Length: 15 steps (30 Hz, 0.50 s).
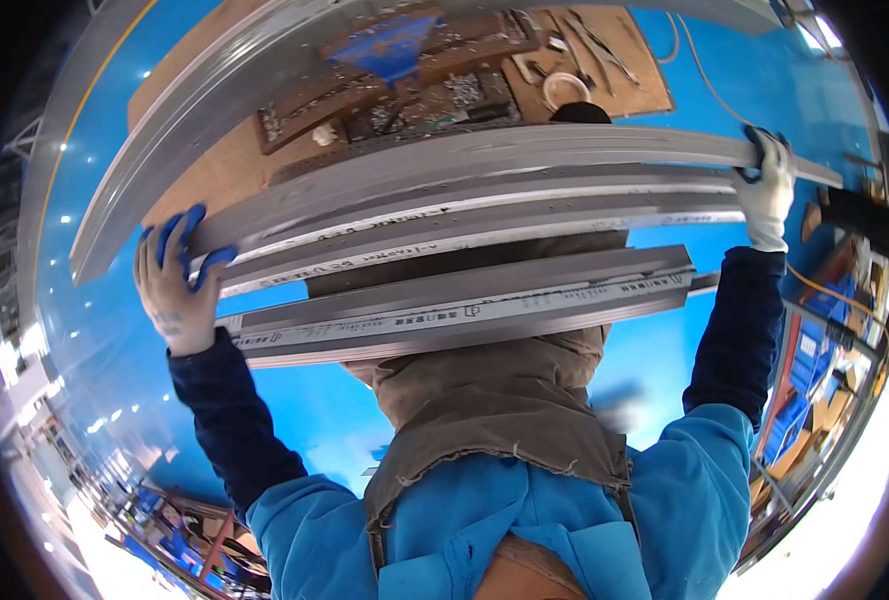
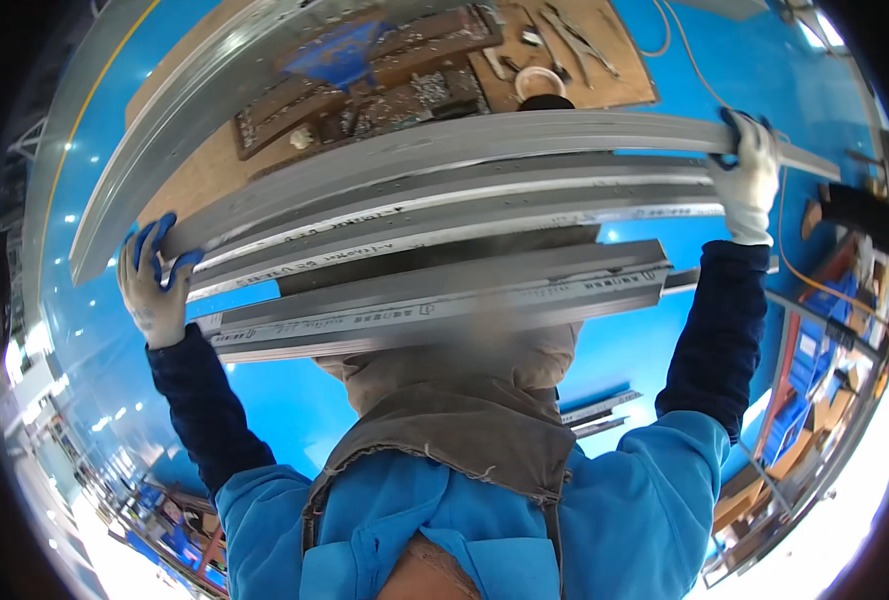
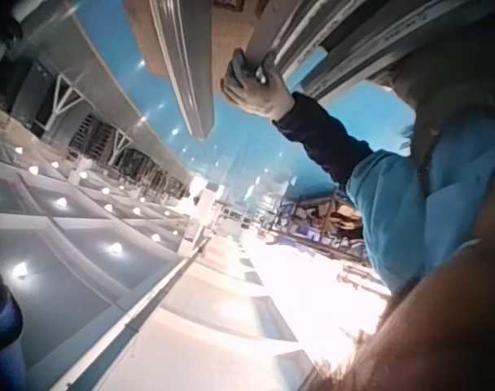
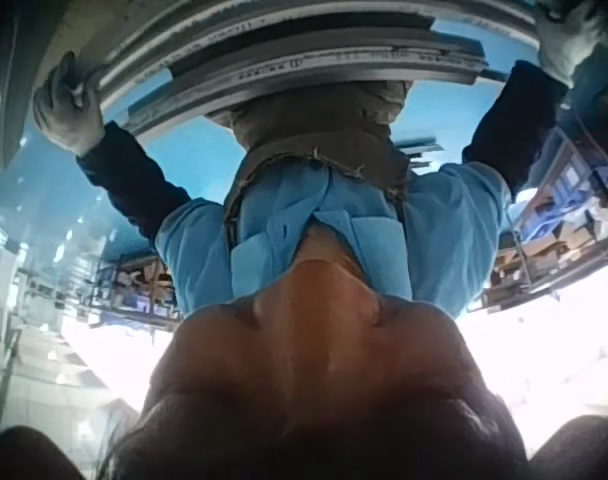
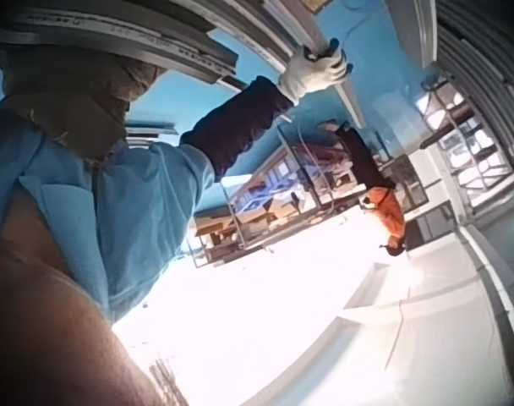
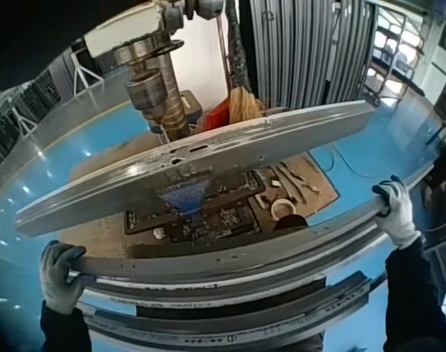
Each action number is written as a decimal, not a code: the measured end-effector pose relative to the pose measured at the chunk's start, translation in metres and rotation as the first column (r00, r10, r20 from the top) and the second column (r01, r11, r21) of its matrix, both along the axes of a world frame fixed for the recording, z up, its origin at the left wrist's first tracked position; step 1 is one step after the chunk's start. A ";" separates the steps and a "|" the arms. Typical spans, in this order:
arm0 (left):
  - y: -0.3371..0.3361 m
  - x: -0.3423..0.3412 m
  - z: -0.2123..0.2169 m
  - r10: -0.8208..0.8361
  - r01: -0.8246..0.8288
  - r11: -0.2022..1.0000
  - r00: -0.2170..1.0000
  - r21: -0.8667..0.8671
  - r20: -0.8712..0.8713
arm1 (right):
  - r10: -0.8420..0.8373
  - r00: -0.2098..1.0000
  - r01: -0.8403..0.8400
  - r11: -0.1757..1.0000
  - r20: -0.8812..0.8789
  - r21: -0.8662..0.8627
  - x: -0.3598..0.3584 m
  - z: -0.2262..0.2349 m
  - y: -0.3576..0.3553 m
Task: Handling, aligning, and stacking curved metal structural profiles at a workstation on a fabrication floor.
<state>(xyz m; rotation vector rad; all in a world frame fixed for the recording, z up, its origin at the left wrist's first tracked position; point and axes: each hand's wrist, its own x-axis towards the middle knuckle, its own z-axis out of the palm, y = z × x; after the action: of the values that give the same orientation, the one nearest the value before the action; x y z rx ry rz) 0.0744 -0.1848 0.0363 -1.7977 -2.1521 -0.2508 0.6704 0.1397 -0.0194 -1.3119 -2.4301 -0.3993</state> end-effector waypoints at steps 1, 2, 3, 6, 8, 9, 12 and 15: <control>-0.013 -0.016 -0.004 -0.016 0.016 1.000 1.000 -0.006 0.005 | -0.016 1.000 0.016 1.000 0.005 -0.006 -0.018 0.001 -0.014; -0.028 -0.034 -0.012 0.080 -0.042 0.991 0.949 -0.128 0.304 | 0.064 0.997 -0.057 0.991 0.048 -0.120 -0.035 0.002 -0.030; -0.040 -0.042 -0.020 0.203 -0.061 0.964 0.801 -0.260 0.563 | 0.149 0.985 -0.125 0.965 0.086 -0.232 -0.055 0.005 -0.043; -0.043 -0.036 -0.040 0.245 -0.010 0.912 0.814 -0.409 0.527 | 0.304 0.948 -0.259 0.906 0.091 -0.335 -0.102 -0.005 -0.082; -0.046 -0.033 -0.055 0.295 0.014 0.837 0.830 -0.546 0.474 | 0.378 0.922 -0.318 0.863 0.086 -0.392 -0.137 -0.017 -0.104; -0.046 -0.031 -0.060 0.271 0.042 0.839 0.832 -0.542 0.484 | 0.405 0.914 -0.360 0.845 0.033 -0.395 -0.153 -0.022 -0.111; -0.048 -0.021 -0.081 0.050 0.109 0.948 0.879 -0.301 0.475 | 0.426 0.900 -0.336 0.811 0.089 -0.478 -0.199 -0.026 -0.130; -0.050 -0.020 -0.109 -0.050 0.152 0.962 0.916 -0.228 0.398 | 0.386 0.901 -0.432 0.763 -0.197 -0.480 -0.222 -0.055 -0.147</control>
<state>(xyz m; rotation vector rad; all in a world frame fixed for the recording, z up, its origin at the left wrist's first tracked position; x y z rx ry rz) 0.0541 -0.2343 -0.0726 -2.1625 -2.4548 -0.4034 0.4486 -0.0077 -0.0746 -0.8824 -2.7505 0.4538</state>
